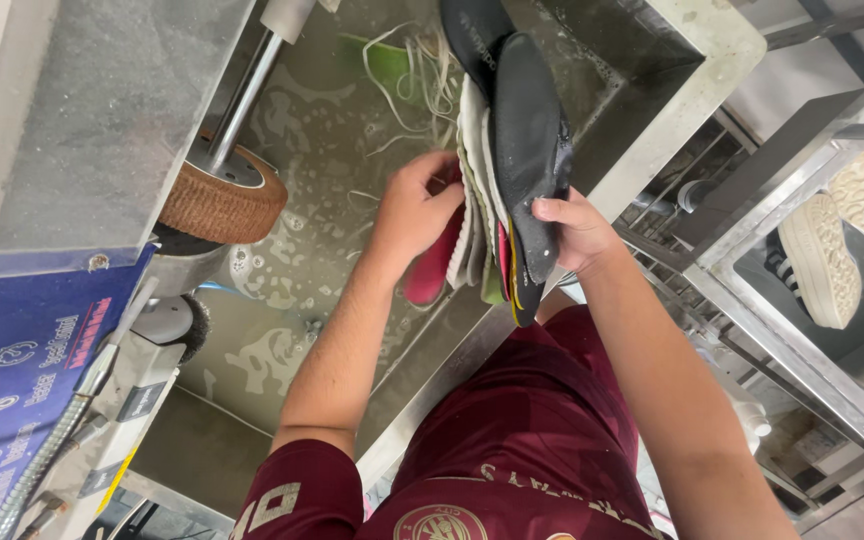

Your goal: The person scrubs a white sneaker in a sink, then removes and stacks several insoles from a pile of shoes. They use a high-pressure water spray gun to rinse the stacked insoles on a metal grate, flipping them to clean both sides.

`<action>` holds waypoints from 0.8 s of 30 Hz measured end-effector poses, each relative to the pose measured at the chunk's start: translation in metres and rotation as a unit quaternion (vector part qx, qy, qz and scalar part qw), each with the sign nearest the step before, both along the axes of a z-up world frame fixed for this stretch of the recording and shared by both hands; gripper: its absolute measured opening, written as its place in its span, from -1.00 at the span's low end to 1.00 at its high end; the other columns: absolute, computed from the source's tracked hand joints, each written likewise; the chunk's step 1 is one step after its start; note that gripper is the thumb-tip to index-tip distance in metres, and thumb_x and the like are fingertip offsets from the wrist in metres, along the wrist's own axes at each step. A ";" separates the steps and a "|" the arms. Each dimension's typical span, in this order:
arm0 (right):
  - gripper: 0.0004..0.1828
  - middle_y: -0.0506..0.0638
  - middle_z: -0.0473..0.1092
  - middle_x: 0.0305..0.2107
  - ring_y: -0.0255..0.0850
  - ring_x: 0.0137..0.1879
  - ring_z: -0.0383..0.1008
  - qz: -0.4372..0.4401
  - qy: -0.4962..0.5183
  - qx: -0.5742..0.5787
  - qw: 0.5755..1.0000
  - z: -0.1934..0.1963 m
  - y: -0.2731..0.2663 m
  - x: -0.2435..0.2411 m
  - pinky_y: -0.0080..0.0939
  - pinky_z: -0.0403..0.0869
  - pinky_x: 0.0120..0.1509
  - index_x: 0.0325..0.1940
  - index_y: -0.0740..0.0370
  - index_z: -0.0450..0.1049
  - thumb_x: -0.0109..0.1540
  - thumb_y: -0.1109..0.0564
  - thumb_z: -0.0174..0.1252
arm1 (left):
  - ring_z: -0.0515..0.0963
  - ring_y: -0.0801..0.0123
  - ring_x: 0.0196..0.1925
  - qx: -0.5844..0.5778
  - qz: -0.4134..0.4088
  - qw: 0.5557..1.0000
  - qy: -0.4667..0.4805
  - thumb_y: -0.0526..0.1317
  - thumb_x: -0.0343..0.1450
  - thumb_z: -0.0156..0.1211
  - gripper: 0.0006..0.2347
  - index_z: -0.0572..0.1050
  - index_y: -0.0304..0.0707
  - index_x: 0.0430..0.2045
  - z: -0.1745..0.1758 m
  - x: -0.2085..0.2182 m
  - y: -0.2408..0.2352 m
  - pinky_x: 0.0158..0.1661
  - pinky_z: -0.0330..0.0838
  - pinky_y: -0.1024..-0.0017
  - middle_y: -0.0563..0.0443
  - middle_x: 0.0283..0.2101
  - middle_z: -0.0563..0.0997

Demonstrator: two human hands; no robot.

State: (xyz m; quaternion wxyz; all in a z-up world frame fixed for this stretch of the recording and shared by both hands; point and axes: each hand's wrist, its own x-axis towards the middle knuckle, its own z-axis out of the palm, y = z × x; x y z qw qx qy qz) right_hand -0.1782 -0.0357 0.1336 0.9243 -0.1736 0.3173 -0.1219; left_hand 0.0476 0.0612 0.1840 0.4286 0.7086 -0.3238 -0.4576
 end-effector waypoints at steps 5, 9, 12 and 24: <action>-0.26 0.13 0.51 -0.03 -0.05 0.03 0.58 -0.023 -0.002 0.029 0.999 -0.013 -0.003 -0.008 -0.02 0.57 0.15 0.30 0.31 0.41 0.10 0.04 0.48 | 0.68 -0.08 -0.13 0.174 -0.041 0.981 -0.071 -0.17 0.32 0.07 -0.72 0.60 -0.37 -0.24 0.010 0.019 -0.014 -0.04 0.49 0.15 -0.31 -0.25 0.70; -0.35 0.14 0.53 -0.09 -0.04 -0.04 0.58 -0.050 0.010 0.052 0.997 -0.026 -0.006 -0.023 0.01 0.58 0.09 0.23 0.32 0.44 0.14 0.02 0.47 | 0.60 -0.27 -0.05 0.262 -0.098 0.940 -0.195 -0.14 0.34 0.07 -0.72 0.62 -0.38 -0.28 0.013 0.040 -0.010 0.03 0.42 0.02 -0.42 -0.20 0.64; -0.36 0.14 0.53 -0.11 -0.04 -0.05 0.59 -0.067 0.025 0.068 0.995 -0.027 -0.002 -0.030 0.00 0.58 0.10 0.20 0.34 0.45 0.15 -0.01 0.46 | 0.62 -0.19 -0.08 0.246 -0.091 0.954 -0.145 -0.16 0.32 0.06 -0.71 0.61 -0.35 -0.24 0.018 0.047 -0.014 -0.02 0.45 0.07 -0.36 -0.22 0.66; -0.23 0.18 0.51 0.00 0.00 0.06 0.58 0.008 0.043 0.062 0.997 -0.002 -0.015 -0.009 0.05 0.57 0.20 0.27 0.34 0.40 0.04 0.04 0.48 | 0.68 0.28 -0.19 0.049 -0.124 0.943 0.305 -0.35 0.45 0.07 -0.77 0.54 -0.41 -0.05 -0.055 0.011 -0.015 -0.23 0.63 0.29 -0.08 -0.15 0.68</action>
